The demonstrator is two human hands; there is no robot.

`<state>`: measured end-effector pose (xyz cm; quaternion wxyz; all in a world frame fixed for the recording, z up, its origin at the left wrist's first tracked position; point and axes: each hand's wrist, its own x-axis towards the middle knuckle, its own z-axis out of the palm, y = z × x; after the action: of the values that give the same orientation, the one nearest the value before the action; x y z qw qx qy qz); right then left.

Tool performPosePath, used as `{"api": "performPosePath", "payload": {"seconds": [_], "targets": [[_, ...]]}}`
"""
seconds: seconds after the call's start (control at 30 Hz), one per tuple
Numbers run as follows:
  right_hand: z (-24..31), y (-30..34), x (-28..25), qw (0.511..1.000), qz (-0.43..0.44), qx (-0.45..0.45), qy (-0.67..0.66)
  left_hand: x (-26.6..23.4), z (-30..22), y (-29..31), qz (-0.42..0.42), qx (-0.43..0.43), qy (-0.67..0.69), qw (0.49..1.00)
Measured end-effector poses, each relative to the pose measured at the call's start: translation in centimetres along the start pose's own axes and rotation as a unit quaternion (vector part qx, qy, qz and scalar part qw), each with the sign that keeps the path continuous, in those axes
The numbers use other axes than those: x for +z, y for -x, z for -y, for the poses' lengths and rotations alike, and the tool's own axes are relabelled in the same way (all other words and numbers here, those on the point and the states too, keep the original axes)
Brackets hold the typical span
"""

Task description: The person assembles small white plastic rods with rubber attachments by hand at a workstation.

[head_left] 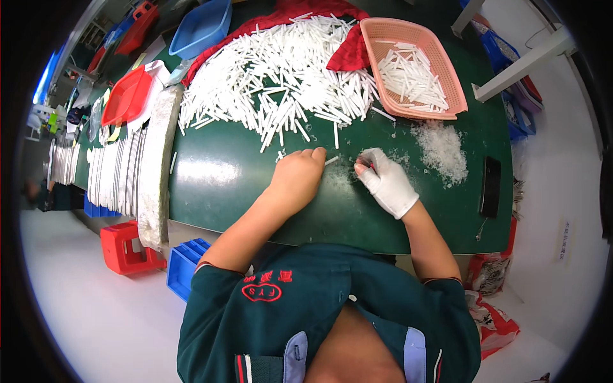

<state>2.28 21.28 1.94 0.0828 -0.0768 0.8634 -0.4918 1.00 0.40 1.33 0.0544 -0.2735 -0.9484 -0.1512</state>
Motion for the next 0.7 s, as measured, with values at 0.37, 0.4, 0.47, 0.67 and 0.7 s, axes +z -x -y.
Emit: {"api": "performPosePath", "payload": {"seconds": [0.37, 0.4, 0.47, 0.67, 0.7], "targets": [[0.0, 0.7, -0.6, 0.999, -0.029, -0.026, 0.001, -0.3, -1.5, 0.0, 0.070, -0.179, 0.631, 0.751], [0.3, 0.9, -0.6, 0.999, -0.031, -0.024, 0.001, -0.3, -1.5, 0.0, 0.070, -0.178, 0.629, 0.753], [1.2, 1.0, -0.8, 0.999, -0.014, -0.021, 0.048, -0.4, -1.6, 0.0, 0.071, -0.175, 0.628, 0.755], [1.9, 1.1, -0.7, 0.995, -0.022, -0.031, 0.090, -0.5, -2.4, -0.2, 0.003, -0.119, 0.489, 0.864], [2.0, 1.0, -0.7, 0.995, -0.022, -0.030, 0.090, -0.6, -2.6, -0.3, -0.010, -0.109, 0.465, 0.879]]}}
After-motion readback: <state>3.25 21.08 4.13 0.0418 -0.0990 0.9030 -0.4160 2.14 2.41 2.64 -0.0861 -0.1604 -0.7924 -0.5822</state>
